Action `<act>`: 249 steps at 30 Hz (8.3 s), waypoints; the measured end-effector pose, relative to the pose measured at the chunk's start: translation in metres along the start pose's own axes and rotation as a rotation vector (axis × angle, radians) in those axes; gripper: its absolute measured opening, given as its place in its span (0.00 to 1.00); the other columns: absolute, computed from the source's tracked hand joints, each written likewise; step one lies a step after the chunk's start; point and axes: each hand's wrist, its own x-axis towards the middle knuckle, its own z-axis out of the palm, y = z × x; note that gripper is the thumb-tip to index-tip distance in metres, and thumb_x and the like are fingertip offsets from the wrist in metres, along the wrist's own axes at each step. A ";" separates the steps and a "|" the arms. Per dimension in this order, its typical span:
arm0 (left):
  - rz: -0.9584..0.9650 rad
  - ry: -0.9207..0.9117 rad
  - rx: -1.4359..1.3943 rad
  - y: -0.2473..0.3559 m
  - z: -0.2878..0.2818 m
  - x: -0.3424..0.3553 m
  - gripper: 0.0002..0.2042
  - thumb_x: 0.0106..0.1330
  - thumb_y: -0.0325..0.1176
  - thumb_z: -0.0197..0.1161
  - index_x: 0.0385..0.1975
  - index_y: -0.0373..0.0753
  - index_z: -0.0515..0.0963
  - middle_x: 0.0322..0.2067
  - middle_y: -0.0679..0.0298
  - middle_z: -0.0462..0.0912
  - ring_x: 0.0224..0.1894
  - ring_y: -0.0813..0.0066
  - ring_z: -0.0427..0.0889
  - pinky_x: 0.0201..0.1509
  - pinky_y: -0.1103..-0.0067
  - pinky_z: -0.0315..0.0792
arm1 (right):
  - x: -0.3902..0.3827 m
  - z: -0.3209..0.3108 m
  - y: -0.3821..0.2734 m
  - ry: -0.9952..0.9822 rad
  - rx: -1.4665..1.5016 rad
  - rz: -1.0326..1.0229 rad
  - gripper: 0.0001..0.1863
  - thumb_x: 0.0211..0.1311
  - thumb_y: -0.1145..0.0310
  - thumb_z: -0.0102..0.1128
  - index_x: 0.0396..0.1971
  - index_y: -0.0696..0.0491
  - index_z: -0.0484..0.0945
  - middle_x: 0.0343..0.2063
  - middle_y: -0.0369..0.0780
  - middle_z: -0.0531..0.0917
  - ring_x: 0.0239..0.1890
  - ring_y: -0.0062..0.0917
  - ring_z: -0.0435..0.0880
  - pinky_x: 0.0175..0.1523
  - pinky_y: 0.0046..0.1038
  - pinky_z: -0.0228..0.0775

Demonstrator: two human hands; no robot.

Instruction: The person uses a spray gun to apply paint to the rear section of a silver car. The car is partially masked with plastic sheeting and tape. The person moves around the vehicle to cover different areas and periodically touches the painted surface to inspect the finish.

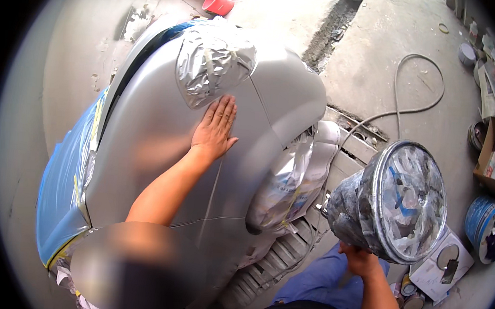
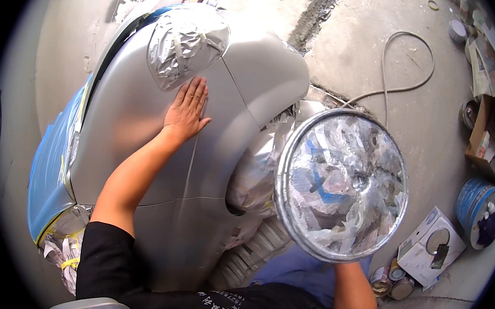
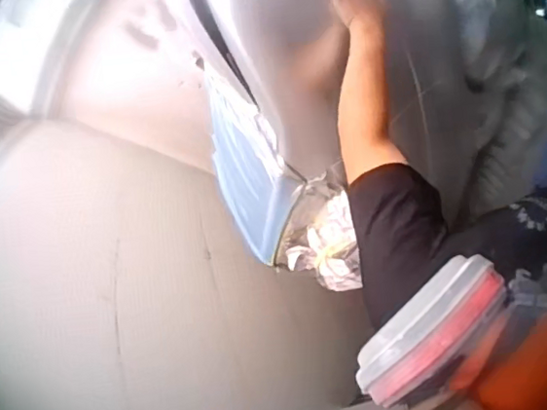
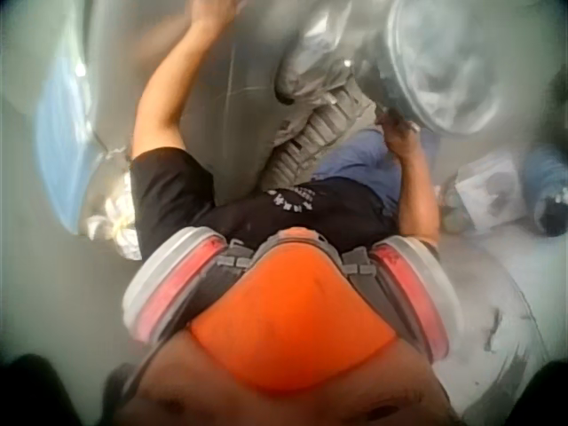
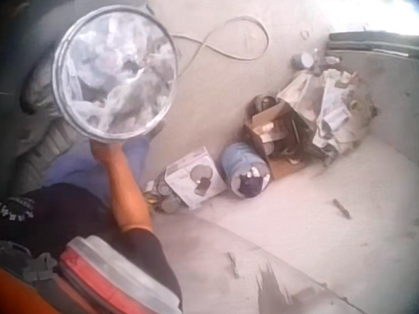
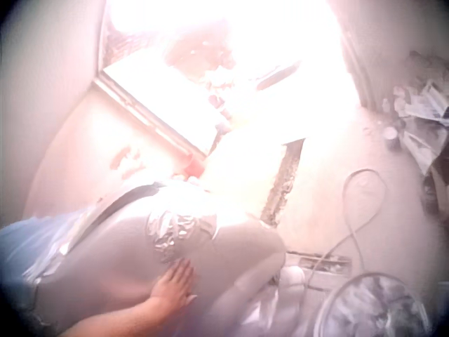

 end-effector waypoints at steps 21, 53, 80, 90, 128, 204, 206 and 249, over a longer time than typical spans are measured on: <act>0.383 0.024 -0.095 0.103 0.058 -0.011 0.43 0.62 0.66 0.39 0.68 0.37 0.53 0.70 0.57 0.47 0.73 0.62 0.39 0.74 0.64 0.31 | -0.040 0.027 0.008 0.030 -0.198 -0.138 0.28 0.40 0.81 0.59 0.49 0.59 0.73 0.43 0.49 0.80 0.42 0.41 0.83 0.45 0.32 0.76; 0.252 0.064 -0.089 0.149 0.044 0.061 0.40 0.65 0.64 0.39 0.68 0.37 0.52 0.70 0.59 0.50 0.73 0.66 0.42 0.74 0.69 0.33 | -0.060 0.038 0.015 0.042 -0.284 -0.085 0.29 0.39 0.82 0.59 0.50 0.58 0.73 0.44 0.48 0.80 0.46 0.40 0.81 0.48 0.32 0.76; 0.038 0.013 -0.132 0.132 0.083 -0.119 0.42 0.64 0.64 0.41 0.69 0.39 0.46 0.72 0.59 0.37 0.74 0.63 0.30 0.73 0.61 0.26 | -0.097 0.059 0.016 0.124 -0.140 -0.072 0.02 0.57 0.77 0.60 0.31 0.58 0.78 0.19 0.37 0.78 0.22 0.20 0.78 0.29 0.24 0.71; 0.096 -0.030 -0.128 0.179 0.130 -0.247 0.43 0.61 0.66 0.43 0.69 0.41 0.47 0.72 0.61 0.37 0.74 0.64 0.31 0.72 0.56 0.27 | -0.180 0.102 0.088 0.154 -0.178 -0.001 0.02 0.57 0.80 0.57 0.30 0.58 0.78 0.28 0.40 0.81 0.30 0.25 0.80 0.35 0.28 0.73; -0.039 0.104 -0.091 0.120 0.088 -0.162 0.42 0.64 0.63 0.43 0.69 0.35 0.47 0.71 0.52 0.38 0.73 0.56 0.33 0.73 0.62 0.28 | -0.154 0.134 0.052 0.178 -0.191 -0.065 0.07 0.47 0.78 0.58 0.29 0.57 0.79 0.23 0.47 0.80 0.30 0.44 0.80 0.36 0.34 0.73; 0.133 0.118 -0.370 0.236 0.169 -0.451 0.35 0.60 0.44 0.59 0.65 0.35 0.57 0.68 0.51 0.53 0.71 0.55 0.47 0.72 0.60 0.42 | -0.342 0.292 0.115 0.071 -0.350 -0.250 0.26 0.45 0.70 0.64 0.49 0.56 0.73 0.48 0.44 0.79 0.41 0.36 0.81 0.42 0.32 0.71; 0.052 0.121 -0.267 0.222 0.169 -0.436 0.37 0.62 0.48 0.56 0.66 0.34 0.53 0.69 0.52 0.47 0.73 0.56 0.41 0.73 0.61 0.36 | -0.345 0.311 0.131 0.135 -0.312 -0.304 0.26 0.45 0.70 0.64 0.49 0.56 0.73 0.48 0.44 0.80 0.42 0.36 0.81 0.42 0.32 0.71; -0.220 0.234 0.162 0.211 0.172 -0.358 0.42 0.66 0.65 0.36 0.69 0.35 0.46 0.71 0.55 0.39 0.73 0.60 0.32 0.73 0.63 0.29 | -0.381 0.471 0.240 0.333 -0.080 -0.280 0.27 0.36 0.79 0.63 0.44 0.56 0.74 0.40 0.46 0.81 0.40 0.42 0.82 0.44 0.34 0.75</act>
